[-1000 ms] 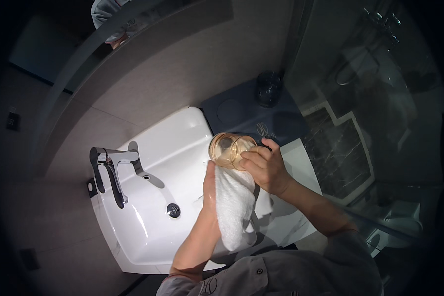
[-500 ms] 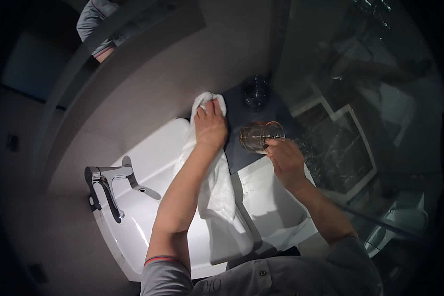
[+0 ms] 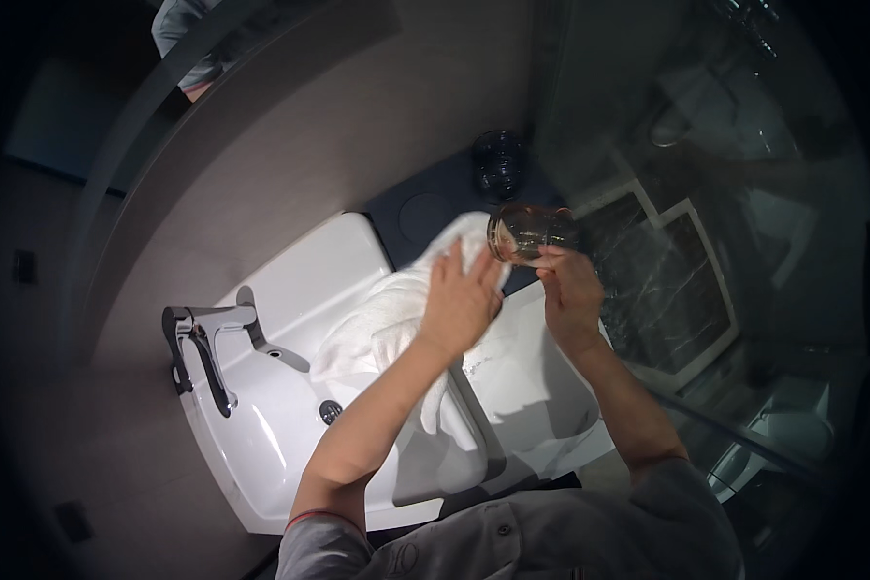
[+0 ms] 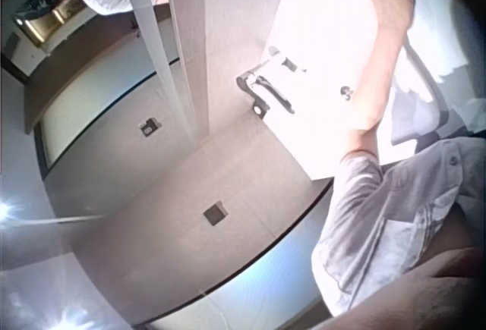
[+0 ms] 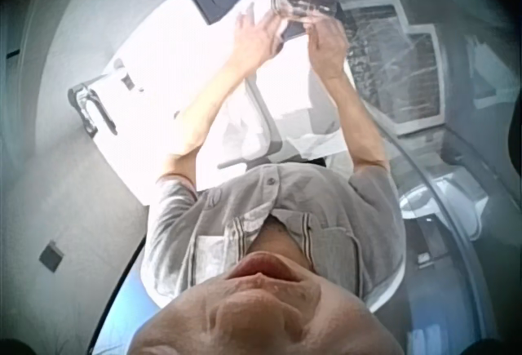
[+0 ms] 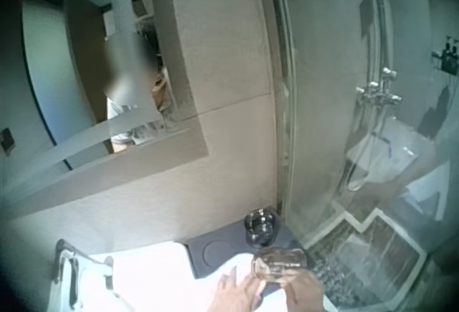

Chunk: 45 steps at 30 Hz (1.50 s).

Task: The person cleans a bathroom by rinsing a shower mat with a handheld showerhead, scrubbing the toilet bowl with a brush, and wiping the sink and faucet with a cloth. The person then rinses the cloth under running water and dries the sink area with a towel.

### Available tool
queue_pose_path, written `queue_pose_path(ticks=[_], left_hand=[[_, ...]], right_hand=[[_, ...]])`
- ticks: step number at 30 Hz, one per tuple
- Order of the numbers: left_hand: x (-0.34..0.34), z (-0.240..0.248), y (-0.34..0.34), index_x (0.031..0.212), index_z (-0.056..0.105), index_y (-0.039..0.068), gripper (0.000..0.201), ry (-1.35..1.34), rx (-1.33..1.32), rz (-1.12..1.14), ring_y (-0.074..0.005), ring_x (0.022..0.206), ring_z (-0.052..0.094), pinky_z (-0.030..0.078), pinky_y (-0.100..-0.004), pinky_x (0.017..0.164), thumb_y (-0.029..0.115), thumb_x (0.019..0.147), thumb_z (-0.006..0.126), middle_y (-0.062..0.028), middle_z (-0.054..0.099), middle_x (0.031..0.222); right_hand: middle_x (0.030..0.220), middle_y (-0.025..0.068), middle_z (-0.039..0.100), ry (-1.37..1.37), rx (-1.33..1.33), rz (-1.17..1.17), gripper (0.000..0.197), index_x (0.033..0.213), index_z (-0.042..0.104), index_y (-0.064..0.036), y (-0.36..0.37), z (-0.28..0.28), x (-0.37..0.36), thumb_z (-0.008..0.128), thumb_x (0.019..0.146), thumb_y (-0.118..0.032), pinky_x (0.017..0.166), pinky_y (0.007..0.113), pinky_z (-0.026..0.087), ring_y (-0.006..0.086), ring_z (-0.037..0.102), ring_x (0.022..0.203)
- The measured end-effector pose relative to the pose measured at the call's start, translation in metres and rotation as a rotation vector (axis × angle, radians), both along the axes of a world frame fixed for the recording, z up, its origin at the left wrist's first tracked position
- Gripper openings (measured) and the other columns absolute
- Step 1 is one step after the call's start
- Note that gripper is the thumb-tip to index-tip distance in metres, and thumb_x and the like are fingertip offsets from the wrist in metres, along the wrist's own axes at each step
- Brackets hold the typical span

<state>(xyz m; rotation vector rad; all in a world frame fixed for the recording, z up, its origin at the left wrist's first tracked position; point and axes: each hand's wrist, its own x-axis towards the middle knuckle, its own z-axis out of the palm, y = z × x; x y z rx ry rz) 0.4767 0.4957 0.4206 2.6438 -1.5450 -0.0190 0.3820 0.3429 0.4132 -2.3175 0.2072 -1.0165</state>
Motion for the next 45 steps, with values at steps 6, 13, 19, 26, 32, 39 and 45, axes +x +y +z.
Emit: queue_pose_path(ticks=[6, 13, 19, 26, 32, 39, 45], left_hand=[[-0.03, 0.024, 0.059, 0.139, 0.044, 0.006, 0.058, -0.038, 0.048, -0.09, -0.0389, 0.123, 0.042, 0.037, -0.0456, 0.101, 0.022, 0.085, 0.059, -0.0104, 0.045, 0.14], [-0.079, 0.022, 0.094, 0.097, 0.066, -0.001, 0.023, -0.163, 0.067, -0.036, -0.0333, 0.11, 0.05, 0.041, -0.0406, 0.089, 0.013, 0.081, 0.057, -0.0137, 0.057, 0.107], [-0.088, 0.041, 0.111, 0.092, 0.062, -0.001, 0.019, 0.708, -0.391, 0.297, -0.0266, 0.09, 0.059, 0.045, -0.0379, 0.078, 0.018, 0.087, 0.06, -0.0127, 0.062, 0.091], [-0.001, 0.067, 0.141, 0.082, 0.062, -0.004, 0.038, 0.629, -0.936, 0.901, -0.0131, 0.063, 0.052, 0.044, -0.0326, 0.061, 0.032, 0.093, 0.055, -0.0071, 0.061, 0.069], [0.016, 0.076, 0.133, 0.087, 0.066, -0.003, 0.016, 0.523, -0.789, 0.89, -0.0211, 0.066, 0.059, 0.047, -0.0331, 0.065, 0.012, 0.082, 0.062, -0.0146, 0.065, 0.077], [-0.003, 0.113, 0.177, 0.096, 0.067, -0.003, 0.017, 0.557, -0.895, 0.37, -0.0234, 0.082, 0.064, 0.049, -0.0306, 0.074, 0.003, 0.08, 0.064, -0.0132, 0.065, 0.099], [-0.021, 0.128, 0.201, 0.099, 0.067, -0.002, 0.02, 0.398, -0.863, 0.391, -0.0224, 0.086, 0.064, 0.049, -0.0296, 0.076, 0.003, 0.08, 0.064, -0.0118, 0.065, 0.099]], right_hand=[[0.094, 0.01, 0.067, 0.002, -0.082, 0.114, 0.016, 0.094, 0.064, -0.0046, 0.005, 0.013, 0.013, 0.066, 0.079, 0.0, 0.077, 0.038, 0.051, 0.0301, 0.063, 0.086], [0.082, 0.0098, 0.062, 0.063, -0.245, 0.327, 0.006, 0.084, 0.061, -0.0044, 0.026, 0.036, 0.088, 0.064, 0.079, -0.003, 0.075, 0.037, 0.048, 0.0289, 0.059, 0.08], [0.082, 0.0097, 0.062, 0.236, -0.437, 0.395, 0.005, 0.079, 0.06, -0.0056, 0.031, 0.04, 0.115, 0.058, 0.077, -0.001, 0.077, 0.037, 0.047, 0.0268, 0.059, 0.08], [0.082, 0.0089, 0.058, 0.015, -0.633, 0.546, 0.006, 0.078, 0.06, -0.0056, 0.077, 0.078, 0.075, 0.058, 0.073, -0.004, 0.083, 0.037, 0.047, 0.0247, 0.057, 0.078], [0.106, 0.0126, 0.059, 0.039, -0.643, 0.706, 0.026, 0.103, 0.061, -0.0012, 0.104, 0.1, 0.056, 0.061, 0.079, -0.011, 0.089, 0.039, 0.049, 0.0288, 0.061, 0.097], [0.135, 0.0153, 0.05, 0.702, 1.337, 0.792, 0.055, 0.134, 0.045, -0.0062, 0.119, 0.086, 0.042, 0.039, 0.098, -0.047, 0.083, 0.05, 0.054, 0.0338, 0.061, 0.109], [0.121, 0.0157, 0.06, 0.832, 1.743, 0.858, 0.057, 0.139, 0.041, -0.0101, 0.162, 0.084, 0.028, 0.03, 0.096, -0.046, 0.074, 0.05, 0.055, 0.0362, 0.065, 0.101]])
